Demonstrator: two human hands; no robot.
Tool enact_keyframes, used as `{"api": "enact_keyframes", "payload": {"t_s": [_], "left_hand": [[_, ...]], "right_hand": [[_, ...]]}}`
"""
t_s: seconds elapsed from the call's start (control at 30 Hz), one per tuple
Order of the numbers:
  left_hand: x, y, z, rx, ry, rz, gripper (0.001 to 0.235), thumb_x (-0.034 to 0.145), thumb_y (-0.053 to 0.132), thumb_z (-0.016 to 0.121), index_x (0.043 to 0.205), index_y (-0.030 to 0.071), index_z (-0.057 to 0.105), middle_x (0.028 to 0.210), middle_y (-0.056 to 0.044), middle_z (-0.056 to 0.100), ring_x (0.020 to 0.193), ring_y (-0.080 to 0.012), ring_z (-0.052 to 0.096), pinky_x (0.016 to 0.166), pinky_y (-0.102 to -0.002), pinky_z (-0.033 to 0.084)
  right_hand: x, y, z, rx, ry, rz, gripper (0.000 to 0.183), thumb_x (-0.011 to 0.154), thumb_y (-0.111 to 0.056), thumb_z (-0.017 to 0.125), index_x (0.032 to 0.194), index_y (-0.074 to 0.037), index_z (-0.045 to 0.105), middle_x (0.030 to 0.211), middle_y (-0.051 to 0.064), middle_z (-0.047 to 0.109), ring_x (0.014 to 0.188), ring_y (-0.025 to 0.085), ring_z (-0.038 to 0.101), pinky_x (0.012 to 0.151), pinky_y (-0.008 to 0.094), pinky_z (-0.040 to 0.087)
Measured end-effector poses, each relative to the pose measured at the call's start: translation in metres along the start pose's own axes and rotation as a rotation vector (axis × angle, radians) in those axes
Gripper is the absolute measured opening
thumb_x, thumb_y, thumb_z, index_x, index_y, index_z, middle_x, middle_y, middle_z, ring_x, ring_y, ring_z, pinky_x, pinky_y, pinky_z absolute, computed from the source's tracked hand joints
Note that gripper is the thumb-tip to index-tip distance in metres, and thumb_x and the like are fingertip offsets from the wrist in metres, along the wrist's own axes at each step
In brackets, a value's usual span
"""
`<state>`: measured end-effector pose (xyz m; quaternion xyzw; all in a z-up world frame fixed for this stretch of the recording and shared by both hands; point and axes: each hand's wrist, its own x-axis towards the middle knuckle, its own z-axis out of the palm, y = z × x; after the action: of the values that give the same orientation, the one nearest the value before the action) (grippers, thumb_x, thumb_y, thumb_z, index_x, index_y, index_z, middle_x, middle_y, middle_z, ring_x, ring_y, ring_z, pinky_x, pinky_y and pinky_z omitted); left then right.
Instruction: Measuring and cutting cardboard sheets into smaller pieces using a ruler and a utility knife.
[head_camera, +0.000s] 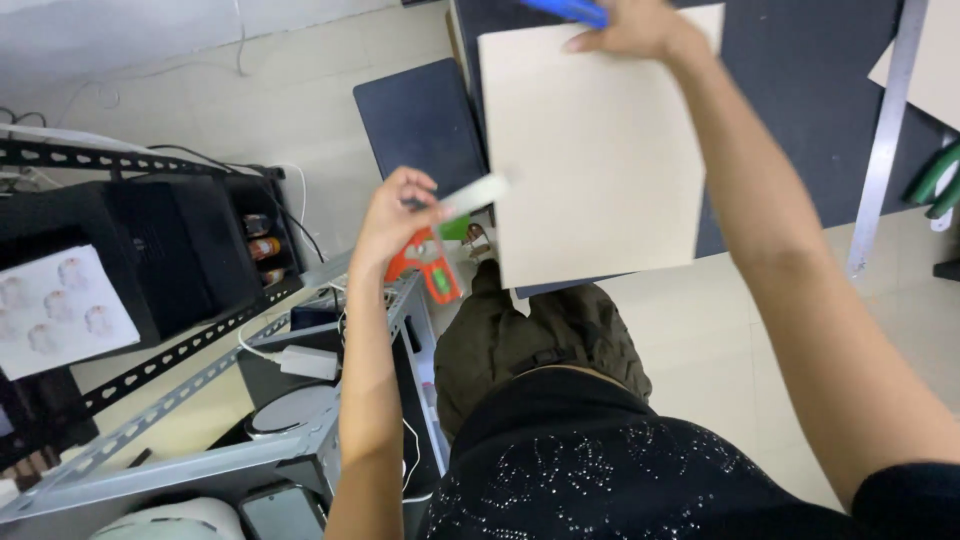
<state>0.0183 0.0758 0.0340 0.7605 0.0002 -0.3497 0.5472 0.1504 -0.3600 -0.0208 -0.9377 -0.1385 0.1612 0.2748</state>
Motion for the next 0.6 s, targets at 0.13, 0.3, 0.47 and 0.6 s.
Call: {"api": "enact_keyframes", "payload": {"t_s": [0.13,0.3,0.47,0.6], "left_hand": [[0.058,-0.016,0.001,-0.092,0.110,0.111,0.049,0.078,0.015,0.086,0.113,0.011,0.052,0.086,-0.002,0.068,0.064,-0.0124,0.064,0.060,-0.028,0.052],[0.126,0.005,-0.019,0.015,0.042,0.105,0.063,0.077,0.014,0.089,0.123,0.010,0.046,0.095,-0.006,0.074,0.051,-0.0113,0.066,0.045,-0.023,0.054],[0.169,0.048,-0.020,0.309,-0.151,0.197,0.066,0.083,0.036,0.084,0.129,0.013,0.043,0.093,0.001,0.072,0.073,-0.0107,0.063,0.068,-0.027,0.049],[0.189,0.052,-0.015,0.339,-0.248,0.158,0.079,0.080,0.035,0.087,0.135,0.008,0.036,0.096,-0.003,0.072,0.075,-0.0130,0.067,0.068,-0.028,0.054]], "right_hand": [[-0.001,-0.045,0.037,-0.077,0.172,-0.216,0.034,0.091,-0.023,0.082,0.116,-0.009,0.065,0.112,0.009,0.057,0.102,0.030,0.050,0.078,0.044,0.033],[-0.072,-0.083,0.073,0.084,0.615,-0.042,0.031,0.093,0.006,0.068,0.121,0.007,0.057,0.111,0.017,0.045,0.103,0.035,0.051,0.095,0.039,0.041],[-0.127,-0.074,0.128,0.032,0.957,0.576,0.016,0.095,-0.020,0.068,0.104,-0.008,0.062,0.114,0.014,0.049,0.098,0.034,0.044,0.087,0.040,0.038],[-0.139,-0.055,0.119,0.218,1.077,0.870,0.030,0.097,-0.042,0.061,0.106,-0.014,0.061,0.117,0.012,0.050,0.105,0.036,0.046,0.094,0.052,0.038]]}}
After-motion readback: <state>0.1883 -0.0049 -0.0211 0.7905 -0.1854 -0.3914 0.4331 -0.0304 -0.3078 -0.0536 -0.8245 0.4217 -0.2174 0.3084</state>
